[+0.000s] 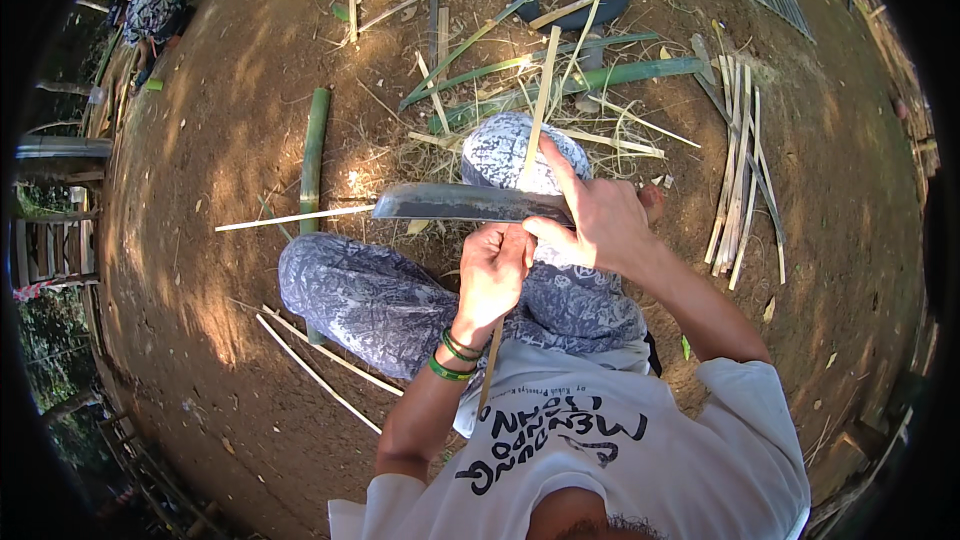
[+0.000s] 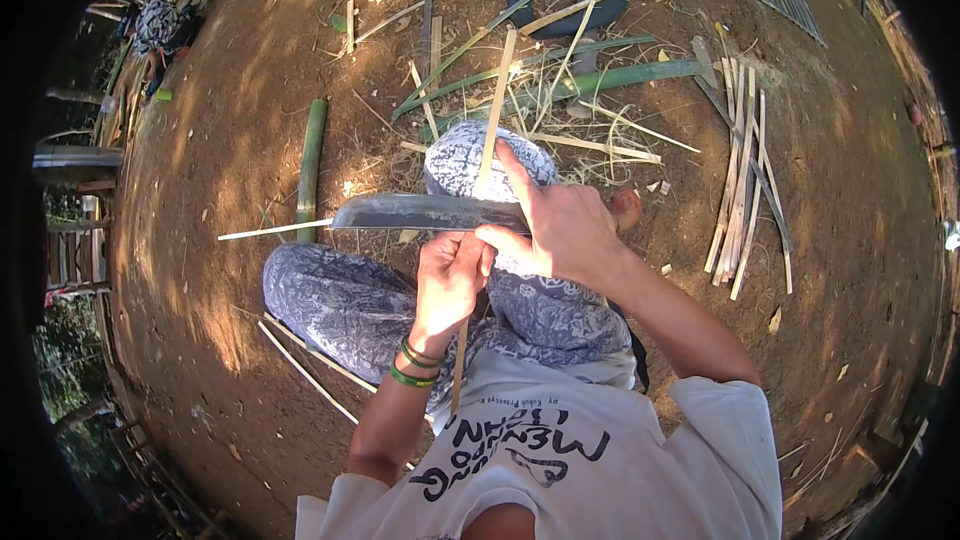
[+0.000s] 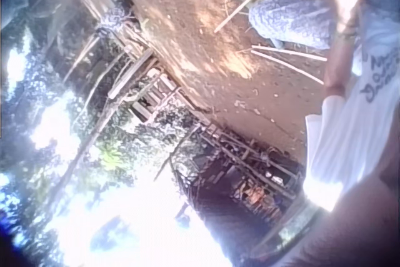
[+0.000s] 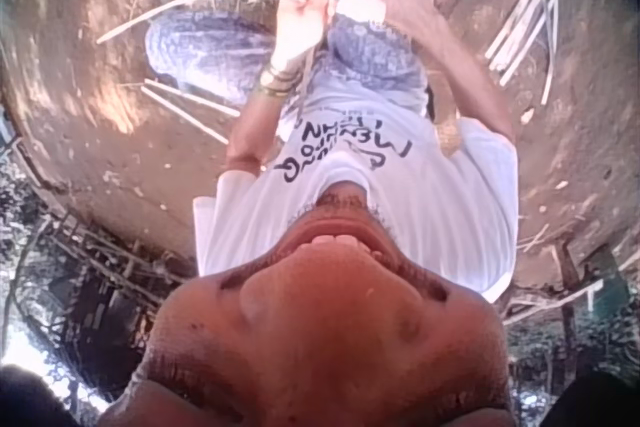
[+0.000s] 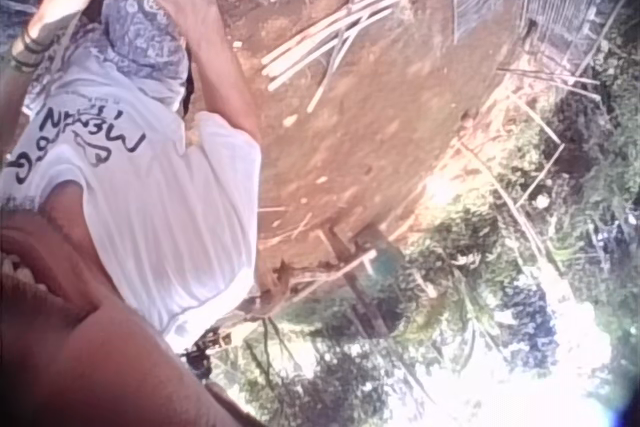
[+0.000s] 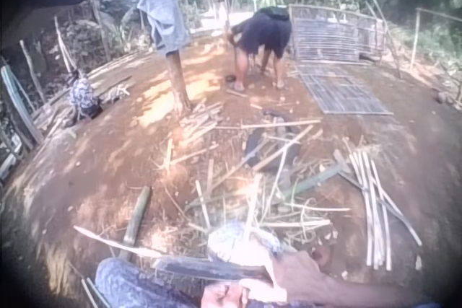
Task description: The person sits on the ground and uses a large knife to split long bamboo strips into thinner slats. They hold the bamboo vertically and repeatedly strike it with the knife to separate the layers, occasionally adjusting the position of the bamboo or inspecting the split.
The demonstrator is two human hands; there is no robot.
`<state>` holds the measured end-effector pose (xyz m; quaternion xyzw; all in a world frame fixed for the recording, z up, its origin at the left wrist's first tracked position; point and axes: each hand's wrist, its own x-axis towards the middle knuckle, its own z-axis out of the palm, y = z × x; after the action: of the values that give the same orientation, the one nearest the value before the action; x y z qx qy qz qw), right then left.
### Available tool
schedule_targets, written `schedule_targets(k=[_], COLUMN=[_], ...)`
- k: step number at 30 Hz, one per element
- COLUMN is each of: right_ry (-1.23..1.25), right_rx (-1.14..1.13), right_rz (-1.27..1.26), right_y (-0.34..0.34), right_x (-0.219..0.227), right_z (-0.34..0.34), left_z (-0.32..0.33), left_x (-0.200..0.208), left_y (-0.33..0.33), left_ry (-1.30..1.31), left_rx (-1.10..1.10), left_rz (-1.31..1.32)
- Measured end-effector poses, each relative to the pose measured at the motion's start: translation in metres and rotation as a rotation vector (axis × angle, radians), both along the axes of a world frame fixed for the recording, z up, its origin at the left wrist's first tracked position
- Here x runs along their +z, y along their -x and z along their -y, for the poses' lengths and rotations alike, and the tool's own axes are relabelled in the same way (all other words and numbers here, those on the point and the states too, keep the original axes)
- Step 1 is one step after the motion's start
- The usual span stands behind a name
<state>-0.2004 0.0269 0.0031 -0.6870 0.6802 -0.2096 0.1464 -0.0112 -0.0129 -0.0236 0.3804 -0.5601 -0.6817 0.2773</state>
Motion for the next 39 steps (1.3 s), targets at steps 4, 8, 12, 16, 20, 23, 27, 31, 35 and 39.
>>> schedule_targets(k=[4,8,12,16,20,23,27,31,35,39], right_ry=[0.0,-0.008,0.0,-0.001,-0.026,0.022,0.062,0.085,0.091,0.093], right_rx=[-0.011,-0.034,-0.03,-0.036,-0.055,-0.035,-0.049,-0.055,-0.061,-0.075], right_rz=[-0.003,-0.022,-0.021,-0.016,0.015,-0.03,-0.044,-0.044,-0.016,-0.022], right_y=[0.001,0.001,0.002,0.001,-0.003,-0.002,-0.005,-0.01,-0.011,-0.013], right_x=[-0.001,-0.002,-0.004,0.0,0.002,-0.002,-0.008,-0.005,-0.008,-0.007], right_z=[0.001,0.004,0.002,0.002,-0.001,-0.001,-0.002,-0.004,-0.005,-0.006], left_z=[-0.003,-0.011,-0.016,-0.018,-0.023,-0.026,-0.029,-0.033,-0.036,-0.04], left_x=[0.005,0.009,0.011,0.015,0.018,0.02,0.023,0.021,0.02,0.024], left_y=[-0.001,-0.007,-0.015,-0.02,-0.027,-0.03,-0.033,-0.04,-0.044,-0.046], left_ry=[0.024,-0.047,-0.065,-0.081,-0.086,-0.141,-0.178,-0.143,-0.174,-0.179], left_rx=[0.017,0.04,0.026,0.007,-0.004,0.019,0.037,0.025,0.043,0.049], left_rz=[0.053,0.03,0.047,0.037,0.082,0.085,0.115,0.109,0.132,0.13])
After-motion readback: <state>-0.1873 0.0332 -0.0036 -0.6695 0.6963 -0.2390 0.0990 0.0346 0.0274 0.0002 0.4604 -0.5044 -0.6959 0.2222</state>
